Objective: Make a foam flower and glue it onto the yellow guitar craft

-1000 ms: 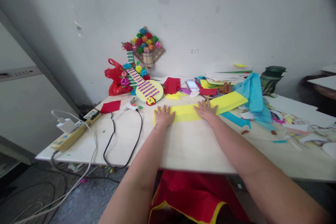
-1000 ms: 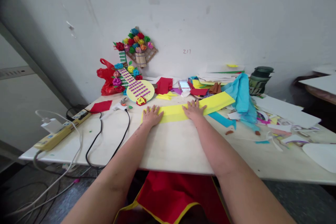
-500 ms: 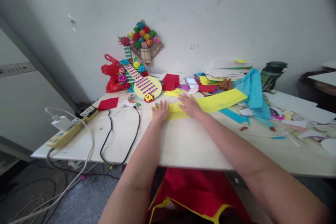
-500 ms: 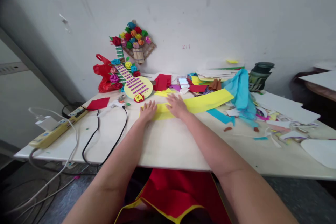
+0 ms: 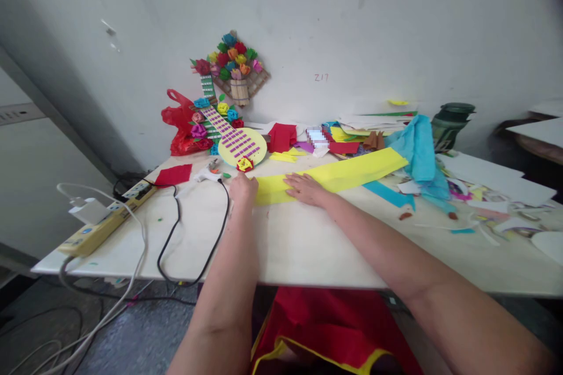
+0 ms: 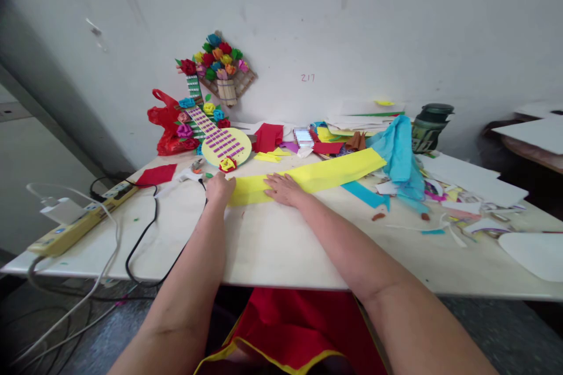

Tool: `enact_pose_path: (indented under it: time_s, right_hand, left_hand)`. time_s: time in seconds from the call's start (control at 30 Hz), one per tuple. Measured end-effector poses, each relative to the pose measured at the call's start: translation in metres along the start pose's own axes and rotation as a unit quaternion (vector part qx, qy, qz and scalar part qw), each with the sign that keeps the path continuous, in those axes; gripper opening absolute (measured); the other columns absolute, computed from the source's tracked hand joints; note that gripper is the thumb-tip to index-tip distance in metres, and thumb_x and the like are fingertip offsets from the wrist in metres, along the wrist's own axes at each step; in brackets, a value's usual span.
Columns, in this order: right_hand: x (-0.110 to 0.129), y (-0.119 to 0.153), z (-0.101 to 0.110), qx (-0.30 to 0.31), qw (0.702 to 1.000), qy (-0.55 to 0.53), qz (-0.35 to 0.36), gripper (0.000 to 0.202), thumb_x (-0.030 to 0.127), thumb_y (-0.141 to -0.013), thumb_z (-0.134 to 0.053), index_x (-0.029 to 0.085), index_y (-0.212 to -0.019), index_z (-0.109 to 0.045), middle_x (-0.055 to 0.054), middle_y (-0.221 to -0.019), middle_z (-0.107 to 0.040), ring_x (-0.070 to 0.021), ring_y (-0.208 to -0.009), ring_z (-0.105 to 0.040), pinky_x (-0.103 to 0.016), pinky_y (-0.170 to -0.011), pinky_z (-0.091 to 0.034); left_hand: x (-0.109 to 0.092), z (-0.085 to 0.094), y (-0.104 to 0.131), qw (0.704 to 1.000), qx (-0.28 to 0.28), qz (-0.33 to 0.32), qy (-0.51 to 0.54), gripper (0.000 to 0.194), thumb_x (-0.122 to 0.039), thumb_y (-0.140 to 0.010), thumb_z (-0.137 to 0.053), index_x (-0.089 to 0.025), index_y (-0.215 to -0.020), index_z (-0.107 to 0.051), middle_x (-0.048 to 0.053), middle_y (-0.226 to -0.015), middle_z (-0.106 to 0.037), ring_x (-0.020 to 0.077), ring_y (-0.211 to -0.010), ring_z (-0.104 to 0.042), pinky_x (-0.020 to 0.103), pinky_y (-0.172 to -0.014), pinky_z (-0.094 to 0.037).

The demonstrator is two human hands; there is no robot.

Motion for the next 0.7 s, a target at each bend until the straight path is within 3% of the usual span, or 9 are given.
enact_pose_path:
  time_s: [0.2,0.33,0.4,0.57,0.7]
  right_hand:
    - [-0.002,-0.001,-0.002,-0.014,1.0,-0.005,0.009,0.056,0.046,-0.087,-0.025,0.023,-0.137,-0.031,-0.001,-0.146,-0.022,-0.0181,-0.135,-0.016,-0.04,-0.109,-0.011]
    - [-0.003,-0.002,-0.003,-0.011,1.0,-0.009,0.008,0.055,0.046,-0.087,-0.025,0.023,-0.138,-0.03,-0.001,-0.146,-0.022,-0.0178,-0.135,-0.015,-0.04,-0.109,-0.011]
    - [-0.003,-0.002,-0.003,-0.012,1.0,-0.01,0.006,0.055,0.046,-0.088,-0.026,0.024,-0.137,-0.03,-0.001,-0.146,-0.022,-0.0177,-0.135,-0.016,-0.039,-0.109,-0.011]
    - [-0.004,-0.004,-0.003,-0.018,1.0,-0.013,0.005,0.055,0.046,-0.088,-0.028,0.023,-0.137,-0.03,-0.001,-0.146,-0.023,-0.0173,-0.134,-0.018,-0.04,-0.109,-0.011]
    - [-0.005,-0.004,-0.001,-0.038,0.999,-0.014,0.006,0.055,0.048,-0.088,-0.03,0.022,-0.136,-0.034,-0.003,-0.144,-0.027,-0.0186,-0.133,-0.021,-0.04,-0.108,-0.015]
  left_hand:
    - [0.007,-0.004,-0.012,1.0,0.012,-0.009,0.025,0.054,-0.044,-0.066,-0.057,-0.016,-0.113,-0.056,0.02,-0.113,-0.058,0.0388,-0.106,-0.05,0.049,-0.082,-0.038]
    - [0.012,-0.01,-0.023,0.989,0.039,-0.054,0.135,0.05,-0.037,-0.059,-0.065,-0.021,-0.106,-0.062,0.013,-0.105,-0.063,0.0325,-0.098,-0.056,0.041,-0.08,-0.041]
    - [0.015,-0.015,-0.026,0.968,0.074,-0.063,0.23,0.048,-0.035,-0.056,-0.068,-0.02,-0.102,-0.065,0.01,-0.097,-0.066,0.0274,-0.091,-0.06,0.036,-0.078,-0.043]
    - [0.019,-0.027,-0.022,0.882,0.206,-0.008,0.424,0.037,-0.028,-0.047,-0.075,-0.015,-0.08,-0.068,0.006,-0.069,-0.067,0.0196,-0.065,-0.062,0.03,-0.064,-0.048]
    - [0.017,-0.026,-0.017,0.855,0.212,0.018,0.473,0.031,-0.022,-0.041,-0.077,-0.014,-0.069,-0.066,0.004,-0.061,-0.065,0.0174,-0.058,-0.061,0.03,-0.06,-0.049]
Point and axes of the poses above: each hand's wrist, its own y-axis away from the middle knuckle, its own z-axis out of the back of the hand, x = y × z, the point moved 4 cm from there along -y, towards the middle knuckle
